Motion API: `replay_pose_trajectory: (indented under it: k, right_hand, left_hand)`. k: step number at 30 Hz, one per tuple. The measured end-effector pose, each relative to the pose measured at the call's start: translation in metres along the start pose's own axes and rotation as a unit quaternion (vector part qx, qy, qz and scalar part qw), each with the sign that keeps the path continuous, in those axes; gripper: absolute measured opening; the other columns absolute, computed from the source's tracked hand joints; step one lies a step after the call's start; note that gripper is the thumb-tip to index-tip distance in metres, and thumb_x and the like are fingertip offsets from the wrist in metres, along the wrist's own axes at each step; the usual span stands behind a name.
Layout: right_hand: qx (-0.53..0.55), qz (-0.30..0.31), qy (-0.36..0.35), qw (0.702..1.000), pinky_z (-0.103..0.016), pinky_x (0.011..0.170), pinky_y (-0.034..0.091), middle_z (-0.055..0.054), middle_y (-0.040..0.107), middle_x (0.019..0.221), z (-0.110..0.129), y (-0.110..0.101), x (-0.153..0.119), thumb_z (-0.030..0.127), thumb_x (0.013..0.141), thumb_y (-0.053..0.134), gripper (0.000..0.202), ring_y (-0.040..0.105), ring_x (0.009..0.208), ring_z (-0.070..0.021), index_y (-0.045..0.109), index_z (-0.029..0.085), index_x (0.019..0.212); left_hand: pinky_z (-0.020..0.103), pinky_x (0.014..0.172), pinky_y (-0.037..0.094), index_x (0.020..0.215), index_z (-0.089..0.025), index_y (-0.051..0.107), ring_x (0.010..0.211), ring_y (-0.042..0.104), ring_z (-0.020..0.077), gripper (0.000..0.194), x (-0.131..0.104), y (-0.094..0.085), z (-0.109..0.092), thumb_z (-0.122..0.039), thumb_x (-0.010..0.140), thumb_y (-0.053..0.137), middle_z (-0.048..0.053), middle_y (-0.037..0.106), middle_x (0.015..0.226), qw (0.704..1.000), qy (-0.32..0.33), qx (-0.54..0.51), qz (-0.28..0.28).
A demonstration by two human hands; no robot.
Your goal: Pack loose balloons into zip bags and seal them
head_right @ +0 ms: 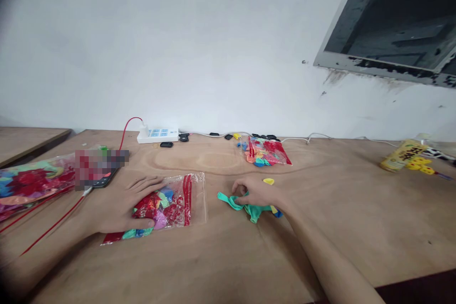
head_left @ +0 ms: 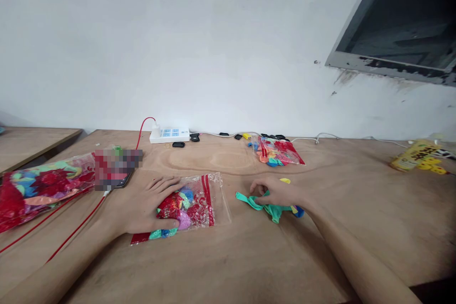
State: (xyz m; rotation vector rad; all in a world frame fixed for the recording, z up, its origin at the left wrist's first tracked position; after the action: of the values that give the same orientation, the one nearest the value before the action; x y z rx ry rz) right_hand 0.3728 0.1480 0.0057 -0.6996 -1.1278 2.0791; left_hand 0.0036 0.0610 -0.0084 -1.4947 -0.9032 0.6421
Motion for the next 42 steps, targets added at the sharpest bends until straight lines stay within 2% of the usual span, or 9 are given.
replay_pose_trajectory:
  k: [5, 10, 19, 22, 26, 30, 34, 38, 42]
  right_hand:
    - [0.013, 0.026, 0.003, 1.000, -0.029, 0.081, 0.052, -0.004, 0.070, 0.109, 0.001, 0.003, -0.004, 0.043, 0.076, 0.082, 0.039, 0.066, 0.100, -0.0230, 0.074, 0.025, 0.109]
    - [0.008, 0.037, -0.008, 0.999, -0.027, 0.074, 0.049, -0.002, 0.070, 0.102, 0.009, 0.007, -0.005, 0.035, 0.077, 0.081, 0.019, 0.066, 0.093, -0.0206, 0.074, 0.024, 0.092]
    - [0.334, -0.022, 0.017, 0.942, -0.028, 0.063, 0.052, -0.004, 0.077, 0.090, 0.039, 0.028, 0.024, 0.052, 0.081, 0.084, 0.035, 0.066, 0.073, -0.0169, 0.072, 0.021, 0.092]
    - [0.285, -0.094, -0.018, 0.954, -0.029, 0.067, 0.050, -0.003, 0.076, 0.085, 0.060, 0.037, 0.048, 0.040, 0.084, 0.081, 0.023, 0.066, 0.075, -0.0180, 0.076, 0.020, 0.093]
    - [0.049, -0.212, -0.099, 0.971, -0.031, 0.078, 0.047, -0.003, 0.076, 0.091, 0.092, 0.040, 0.070, 0.015, 0.083, 0.076, 0.013, 0.067, 0.087, -0.0213, 0.079, 0.023, 0.093]
    - [-0.022, -0.152, -0.169, 0.974, -0.031, 0.079, 0.049, -0.002, 0.077, 0.089, 0.106, 0.057, 0.080, 0.016, 0.089, 0.072, 0.012, 0.068, 0.083, -0.0211, 0.078, 0.023, 0.096]
    - [-0.011, -0.064, -0.307, 0.949, -0.039, 0.102, 0.052, -0.008, 0.077, 0.117, 0.121, 0.069, 0.072, 0.021, 0.100, 0.060, 0.021, 0.069, 0.111, -0.0250, 0.075, 0.023, 0.115]
    - [-0.032, -0.006, -0.384, 0.923, -0.043, 0.123, 0.039, -0.011, 0.069, 0.140, 0.139, 0.084, 0.078, 0.020, 0.104, 0.052, 0.032, 0.060, 0.134, -0.0248, 0.069, 0.022, 0.131]
    - [-0.035, 0.017, -0.424, 0.905, -0.042, 0.130, 0.028, -0.007, 0.059, 0.156, 0.159, 0.108, 0.097, 0.023, 0.096, 0.064, 0.044, 0.045, 0.151, -0.0270, 0.065, 0.025, 0.140]
  left_hand:
    - [0.058, 0.124, 0.035, 0.168, -0.036, 0.033, 0.151, 0.044, 0.0404, 0.098, 0.001, -0.002, -0.003, -0.085, 0.088, 0.061, 0.007, 0.043, 0.169, 1.000, -0.002, 0.003, -0.005]
    - [0.058, 0.123, 0.036, 0.169, -0.038, 0.031, 0.152, 0.044, 0.0402, 0.098, 0.000, -0.003, -0.003, -0.085, 0.088, 0.061, 0.007, 0.042, 0.169, 1.000, -0.005, 0.005, 0.001]
    - [0.058, 0.124, 0.035, 0.169, -0.039, 0.028, 0.152, 0.043, 0.0396, 0.098, -0.001, -0.004, -0.003, -0.085, 0.089, 0.060, 0.005, 0.041, 0.170, 1.000, -0.004, 0.008, -0.001]
    - [0.059, 0.123, 0.035, 0.169, -0.038, 0.029, 0.152, 0.043, 0.0405, 0.098, -0.001, -0.004, -0.004, -0.085, 0.088, 0.059, 0.006, 0.041, 0.170, 1.000, -0.015, 0.004, 0.005]
    - [0.058, 0.123, 0.036, 0.168, -0.036, 0.032, 0.153, 0.042, 0.0404, 0.100, 0.000, -0.003, -0.005, -0.086, 0.087, 0.061, 0.007, 0.041, 0.170, 1.000, -0.017, -0.008, 0.002]
    - [0.059, 0.124, 0.034, 0.169, -0.034, 0.032, 0.153, 0.041, 0.0402, 0.100, 0.000, -0.003, -0.005, -0.086, 0.087, 0.060, 0.008, 0.042, 0.170, 1.000, -0.014, -0.009, 0.000]
    - [0.059, 0.126, 0.031, 0.169, -0.034, 0.031, 0.152, 0.043, 0.0395, 0.099, 0.001, -0.006, -0.008, -0.085, 0.089, 0.059, 0.009, 0.041, 0.170, 1.000, -0.002, -0.007, 0.001]
    - [0.057, 0.127, 0.029, 0.169, -0.031, 0.031, 0.154, 0.041, 0.0380, 0.099, 0.002, -0.008, -0.010, -0.084, 0.090, 0.059, 0.009, 0.040, 0.171, 1.000, 0.005, -0.004, 0.004]
    - [0.057, 0.126, 0.032, 0.167, -0.026, 0.035, 0.153, 0.041, 0.0398, 0.103, 0.002, -0.006, -0.009, -0.085, 0.087, 0.061, 0.012, 0.041, 0.169, 1.000, -0.019, -0.009, 0.011]
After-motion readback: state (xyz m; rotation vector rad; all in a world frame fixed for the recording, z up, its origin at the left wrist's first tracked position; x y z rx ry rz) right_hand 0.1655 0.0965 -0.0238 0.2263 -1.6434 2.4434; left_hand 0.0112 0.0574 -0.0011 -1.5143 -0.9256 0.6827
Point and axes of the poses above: each hand's wrist, its own x-axis towards the middle knuckle, its own y-axis out of the palm, z = x × y, the point moved 7 cm from there along x, towards the middle knuckle
